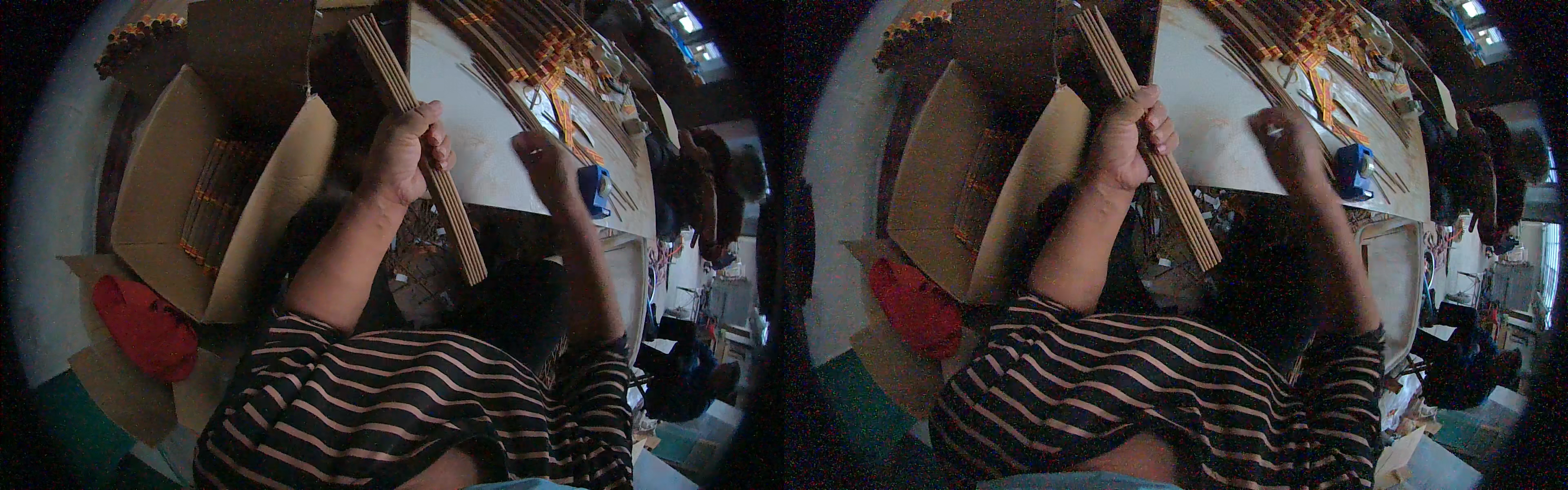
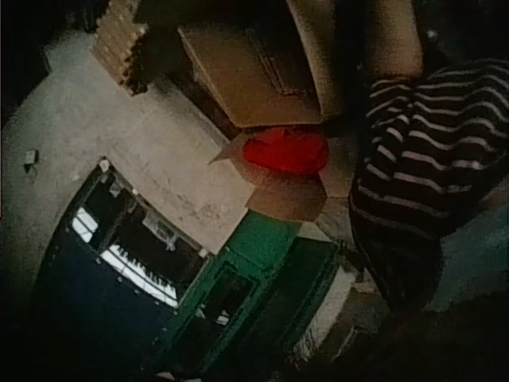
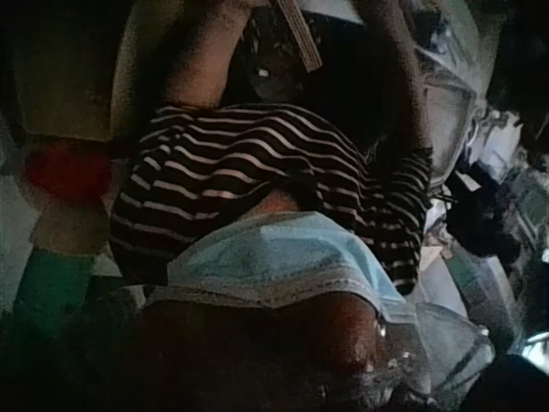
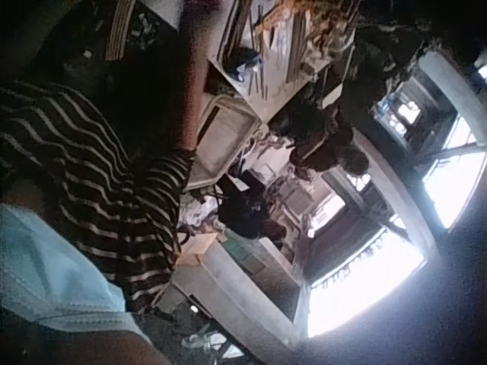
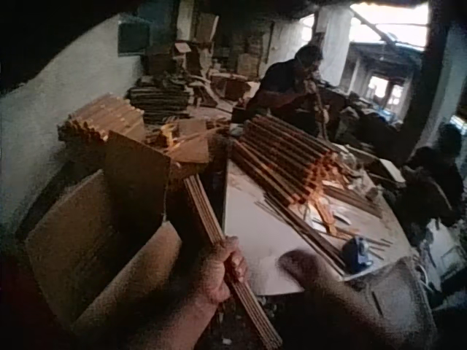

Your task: The person gathers thin wooden sticks, aligns them into bundles, and wraps each bundle with a small paper label. The person places the finished bundles into a cardboard box.

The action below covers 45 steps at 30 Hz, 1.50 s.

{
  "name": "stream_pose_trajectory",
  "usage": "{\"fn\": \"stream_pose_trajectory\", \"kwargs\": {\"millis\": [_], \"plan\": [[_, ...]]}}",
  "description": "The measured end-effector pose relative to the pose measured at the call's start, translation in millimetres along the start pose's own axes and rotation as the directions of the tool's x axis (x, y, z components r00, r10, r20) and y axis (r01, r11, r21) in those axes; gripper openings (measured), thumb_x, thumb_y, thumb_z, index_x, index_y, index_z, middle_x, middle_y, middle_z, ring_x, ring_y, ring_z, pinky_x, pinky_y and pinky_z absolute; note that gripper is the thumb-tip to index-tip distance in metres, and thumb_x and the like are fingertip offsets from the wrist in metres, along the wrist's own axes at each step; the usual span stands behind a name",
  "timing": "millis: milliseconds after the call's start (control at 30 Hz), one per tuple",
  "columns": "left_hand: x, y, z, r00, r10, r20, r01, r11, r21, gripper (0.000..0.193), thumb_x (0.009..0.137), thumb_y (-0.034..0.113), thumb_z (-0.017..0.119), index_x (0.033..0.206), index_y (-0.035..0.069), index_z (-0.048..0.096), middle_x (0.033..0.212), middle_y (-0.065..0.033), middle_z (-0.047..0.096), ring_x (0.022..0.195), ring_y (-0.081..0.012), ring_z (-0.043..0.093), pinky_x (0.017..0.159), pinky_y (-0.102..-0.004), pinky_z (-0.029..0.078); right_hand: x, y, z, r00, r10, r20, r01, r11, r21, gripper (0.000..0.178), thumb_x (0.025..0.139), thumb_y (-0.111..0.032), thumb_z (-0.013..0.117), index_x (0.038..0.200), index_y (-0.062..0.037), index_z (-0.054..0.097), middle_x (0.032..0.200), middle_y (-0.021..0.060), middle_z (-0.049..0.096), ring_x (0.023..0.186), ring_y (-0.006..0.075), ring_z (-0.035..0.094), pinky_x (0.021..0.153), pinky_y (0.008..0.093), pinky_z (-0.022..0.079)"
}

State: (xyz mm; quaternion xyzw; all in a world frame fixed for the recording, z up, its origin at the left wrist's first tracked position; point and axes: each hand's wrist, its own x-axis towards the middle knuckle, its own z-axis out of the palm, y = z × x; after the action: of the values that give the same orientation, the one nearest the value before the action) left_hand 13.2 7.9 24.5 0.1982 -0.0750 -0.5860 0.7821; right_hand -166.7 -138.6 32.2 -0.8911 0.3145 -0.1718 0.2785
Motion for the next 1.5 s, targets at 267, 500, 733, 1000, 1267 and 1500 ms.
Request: {"fn": "stream_pose_trajectory", "kwargs": {"millis": [267,500,733,1000,1267,1500], "plan": [[-7,-7,5,0.993,0.002,0.114,-0.013,0.995,0.097,0.031,0.080,0.027,0.061,0.060,0.013,0.042,0.052,0.0016,0.041,0.044,-0.0128,0.042,0.042,-0.0262,0.036,-67,-121,35,0.694,0.206,0.689,-0.666,0.546,0.508,0.020,0.079,-0.015,0.059,0.087,-0.0004,0.047,0.065,0.0098,0.057,0.053,0.0234,0.054,0.051,0.0354,0.045],[0,9,-4,0.985,0.165,-0.047,-0.163,0.986,0.045,0.031,0.079,0.032,0.062,0.062,0.013,0.044,0.053,0.0013,0.043,0.045,-0.0144,0.044,0.046,-0.0299,0.039,-71,-109,57,0.912,0.308,0.270,-0.291,0.951,-0.103,0.024,0.078,-0.016,0.058,0.090,0.0018,0.046,0.067,0.0234,0.055,0.065,0.0396,0.056,0.056,0.0404,0.044],[-7,-10,1,0.991,0.132,-0.014,-0.132,0.991,0.031,0.029,0.077,0.032,0.065,0.068,0.011,0.047,0.057,-0.0027,0.048,0.049,-0.0165,0.047,0.048,-0.0304,0.041,-57,-119,56,0.896,0.361,0.260,-0.385,0.922,0.048,0.021,0.078,-0.015,0.057,0.084,0.0009,0.045,0.068,0.0232,0.056,0.065,0.0372,0.058,0.055,0.0408,0.044],[-6,-9,0,0.993,0.119,-0.018,-0.118,0.992,0.045,0.034,0.076,0.035,0.065,0.064,0.013,0.043,0.056,-0.0020,0.046,0.048,-0.0160,0.045,0.047,-0.0306,0.038,-56,-114,54,0.904,0.302,0.303,-0.323,0.946,0.021,0.029,0.077,-0.021,0.062,0.089,0.0019,0.048,0.068,0.0212,0.056,0.067,0.0367,0.059,0.057,0.0399,0.045],[-4,-9,-3,0.987,0.162,-0.020,-0.154,0.965,0.214,0.035,0.077,0.039,0.064,0.068,0.009,0.050,0.057,-0.0049,0.050,0.051,-0.0204,0.053,0.050,-0.0326,0.043,-53,-123,37,0.994,-0.016,-0.111,0.012,0.999,-0.037,0.030,0.066,-0.019,0.072,0.084,-0.0018,0.055,0.081,0.0132,0.057,0.079,0.0288,0.056,0.068,0.0343,0.046],[-5,-9,-1,0.989,0.149,-0.013,-0.143,0.968,0.205,0.038,0.078,0.041,0.060,0.069,0.007,0.051,0.060,-0.0068,0.052,0.055,-0.0231,0.056,0.055,-0.0365,0.047,-51,-128,34,0.992,0.127,-0.023,-0.126,0.991,0.054,0.028,0.068,-0.017,0.072,0.085,0.0000,0.058,0.079,0.0110,0.058,0.076,0.0224,0.057,0.067,0.0320,0.046]]}}
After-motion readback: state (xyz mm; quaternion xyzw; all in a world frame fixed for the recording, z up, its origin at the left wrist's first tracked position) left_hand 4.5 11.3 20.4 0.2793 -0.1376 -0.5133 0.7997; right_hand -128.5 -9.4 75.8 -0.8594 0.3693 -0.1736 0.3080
